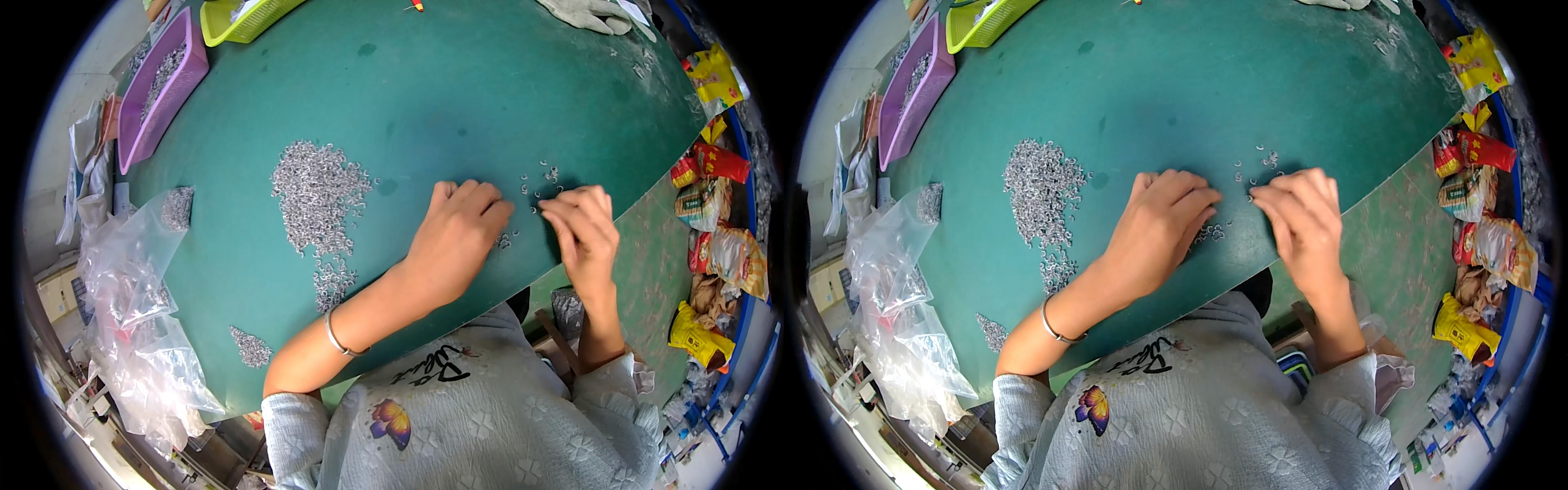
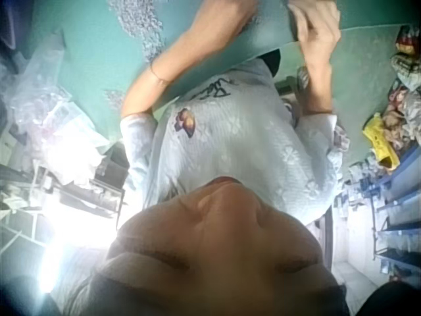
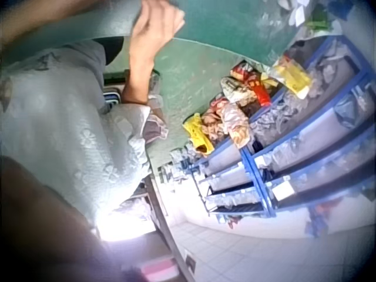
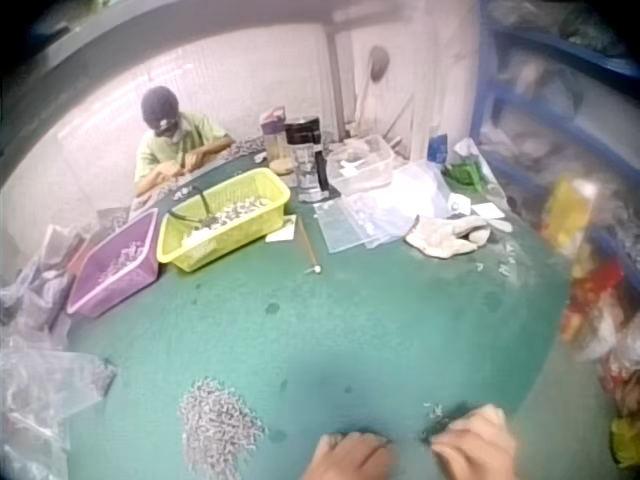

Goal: The person sorts small silver metal rings on a green table, picking them up one by one and placing them into separate piles. The hands repeatedly gather, separate, and reposition the rings across the surface.

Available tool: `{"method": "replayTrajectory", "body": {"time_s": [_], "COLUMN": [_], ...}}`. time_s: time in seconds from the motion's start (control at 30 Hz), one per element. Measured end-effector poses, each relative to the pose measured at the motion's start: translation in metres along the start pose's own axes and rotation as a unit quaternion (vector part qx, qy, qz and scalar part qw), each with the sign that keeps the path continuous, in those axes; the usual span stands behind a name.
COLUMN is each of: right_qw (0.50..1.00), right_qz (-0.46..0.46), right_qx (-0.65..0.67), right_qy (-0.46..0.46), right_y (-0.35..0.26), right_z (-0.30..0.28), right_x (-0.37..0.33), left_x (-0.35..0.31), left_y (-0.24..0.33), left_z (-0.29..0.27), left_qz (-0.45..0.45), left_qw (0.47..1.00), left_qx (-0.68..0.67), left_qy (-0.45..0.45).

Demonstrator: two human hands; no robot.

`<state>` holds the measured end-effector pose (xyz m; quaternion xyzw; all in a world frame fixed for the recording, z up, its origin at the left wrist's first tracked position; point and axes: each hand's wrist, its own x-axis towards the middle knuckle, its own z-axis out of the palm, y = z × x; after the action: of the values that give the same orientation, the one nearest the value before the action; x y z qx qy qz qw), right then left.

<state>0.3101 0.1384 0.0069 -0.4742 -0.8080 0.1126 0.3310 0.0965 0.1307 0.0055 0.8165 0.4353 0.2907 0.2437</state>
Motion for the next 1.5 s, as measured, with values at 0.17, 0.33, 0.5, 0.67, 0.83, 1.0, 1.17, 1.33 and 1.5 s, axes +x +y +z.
{"method": "replayTrajectory", "body": {"time_s": [0.17,0.33,0.5,0.67,0.83,1.0,1.17,1.33,1.5], "right_qw": [0.997,0.998,0.998,0.994,0.993,0.995,0.994,0.996,0.998], "right_qz": [0.048,0.028,0.063,0.109,0.11,0.093,0.092,0.074,0.039], "right_qx": [-0.059,-0.062,-0.008,-0.019,-0.029,-0.014,-0.056,-0.013,-0.057], "right_qy": [0.005,0.003,-0.029,-0.013,-0.009,-0.034,-0.029,-0.044,0.011], "right_y": [-0.001,0.002,-0.003,-0.003,-0.008,-0.009,-0.011,-0.014,-0.005], "right_z": [0.009,0.01,0.006,0.011,0.01,0.01,0.01,0.006,0.025], "right_x": [0.005,0.005,0.003,0.005,0.008,0.008,0.012,0.015,0.025], "left_x": [0.026,0.026,0.017,0.016,0.015,0.012,0.012,0.012,0.009], "left_y": [-0.006,-0.004,-0.004,-0.006,-0.008,-0.014,-0.014,-0.012,-0.017], "left_z": [0.019,0.019,0.007,-0.001,-0.005,-0.009,-0.008,-0.005,-0.005], "left_qz": [0.017,0.001,-0.057,-0.085,-0.117,-0.13,-0.116,-0.136,-0.083], "left_qw": [0.998,1.0,0.997,0.993,0.987,0.987,0.99,0.986,0.994], "left_qx": [0.061,0.029,-0.032,-0.071,-0.106,-0.094,-0.066,-0.082,-0.061], "left_qy": [0.024,0.007,0.044,0.037,0.035,0.027,0.038,0.05,0.028]}}
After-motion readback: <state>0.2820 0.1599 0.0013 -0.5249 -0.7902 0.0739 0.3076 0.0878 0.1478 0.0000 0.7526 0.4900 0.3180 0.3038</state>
